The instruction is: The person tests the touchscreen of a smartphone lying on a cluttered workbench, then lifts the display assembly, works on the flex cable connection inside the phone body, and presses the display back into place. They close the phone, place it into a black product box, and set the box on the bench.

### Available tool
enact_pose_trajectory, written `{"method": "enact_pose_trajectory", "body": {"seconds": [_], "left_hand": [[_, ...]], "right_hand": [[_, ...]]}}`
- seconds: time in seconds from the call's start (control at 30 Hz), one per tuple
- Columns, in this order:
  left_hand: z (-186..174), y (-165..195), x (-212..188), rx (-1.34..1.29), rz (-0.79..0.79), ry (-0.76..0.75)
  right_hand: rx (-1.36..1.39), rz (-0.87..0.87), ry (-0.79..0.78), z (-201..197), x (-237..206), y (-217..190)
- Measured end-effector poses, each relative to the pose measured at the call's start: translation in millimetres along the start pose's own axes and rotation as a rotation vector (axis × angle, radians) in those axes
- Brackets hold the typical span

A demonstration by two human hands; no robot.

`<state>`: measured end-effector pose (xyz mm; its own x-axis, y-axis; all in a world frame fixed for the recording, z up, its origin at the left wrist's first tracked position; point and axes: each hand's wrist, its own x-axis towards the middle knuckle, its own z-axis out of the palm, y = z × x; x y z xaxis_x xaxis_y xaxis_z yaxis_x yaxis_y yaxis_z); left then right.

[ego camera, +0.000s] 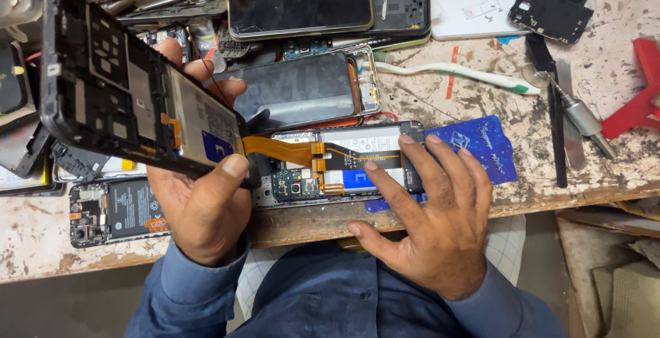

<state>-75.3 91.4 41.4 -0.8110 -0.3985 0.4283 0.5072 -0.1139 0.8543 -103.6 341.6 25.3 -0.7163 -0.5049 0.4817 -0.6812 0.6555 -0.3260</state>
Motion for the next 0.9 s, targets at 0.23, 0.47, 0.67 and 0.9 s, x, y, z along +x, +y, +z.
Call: {"method": "enact_pose_trajectory", "body": {"seconds": [0.23, 0.47, 0.67, 0.9], "left_hand": [[2, 2, 0, 0.004, 0.003, 0.001], [5, 4, 1, 0.011, -0.002, 0.006], [8, 7, 0, 0.028, -0.009, 0.000], [17, 16, -7, 0.054, 0.012, -0.012]], "right_hand": [[-0.002, 0.000, -0.002, -1, -1, -1], [0.003, 0.001, -0.001, 0, -3, 0], [0.006, -0.007, 0.012, -5, -5, 1], [0.015, -0.022, 0.042, -18, -15, -4]]}}
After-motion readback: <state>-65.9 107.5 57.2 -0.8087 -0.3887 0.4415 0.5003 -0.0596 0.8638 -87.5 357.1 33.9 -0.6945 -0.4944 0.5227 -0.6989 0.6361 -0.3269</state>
